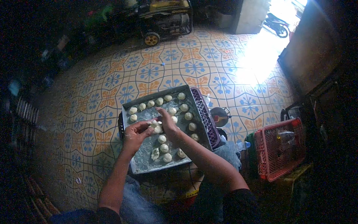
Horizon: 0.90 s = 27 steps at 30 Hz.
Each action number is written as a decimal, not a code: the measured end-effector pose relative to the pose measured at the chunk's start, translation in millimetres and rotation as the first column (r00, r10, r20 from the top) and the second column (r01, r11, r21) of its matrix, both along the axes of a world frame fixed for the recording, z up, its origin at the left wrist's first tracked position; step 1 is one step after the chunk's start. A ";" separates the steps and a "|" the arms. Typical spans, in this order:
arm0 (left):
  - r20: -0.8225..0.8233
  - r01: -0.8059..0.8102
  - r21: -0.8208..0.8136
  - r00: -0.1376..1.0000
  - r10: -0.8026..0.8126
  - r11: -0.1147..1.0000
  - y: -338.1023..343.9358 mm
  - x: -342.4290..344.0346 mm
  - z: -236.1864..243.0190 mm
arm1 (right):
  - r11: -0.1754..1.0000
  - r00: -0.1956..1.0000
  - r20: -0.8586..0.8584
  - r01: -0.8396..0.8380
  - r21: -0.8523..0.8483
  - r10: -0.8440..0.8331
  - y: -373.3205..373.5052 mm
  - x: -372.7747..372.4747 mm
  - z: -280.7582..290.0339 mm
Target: The person shapes portions of dough by hand, rolling them into spheres and placing them into a tray.
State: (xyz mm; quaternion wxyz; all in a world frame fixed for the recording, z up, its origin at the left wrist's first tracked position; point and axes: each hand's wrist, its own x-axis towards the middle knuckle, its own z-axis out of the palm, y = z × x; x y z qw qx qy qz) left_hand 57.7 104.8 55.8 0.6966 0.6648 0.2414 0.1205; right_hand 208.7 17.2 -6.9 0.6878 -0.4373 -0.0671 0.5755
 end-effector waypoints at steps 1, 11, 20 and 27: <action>0.010 -0.051 -0.055 0.999 0.052 0.997 -2.5 0.3 -1.9 | 0.994 0.994 0.098 0.036 0.100 -0.046 0.7 -4.1 2.2; 0.143 -0.257 0.716 0.964 0.223 0.650 -4.1 18.2 -19.5 | 0.966 0.989 -0.141 -0.011 0.260 0.049 -1.7 -23.6 21.5; 0.200 -0.273 0.806 0.961 0.192 0.526 17.5 10.0 -20.7 | 0.999 0.993 -0.120 0.003 0.052 0.003 5.7 -13.4 2.3; 0.126 -0.178 0.927 0.977 0.173 0.331 7.8 9.0 -2.0 | 1.000 0.999 -0.031 0.020 -0.004 -0.021 2.7 -17.8 14.3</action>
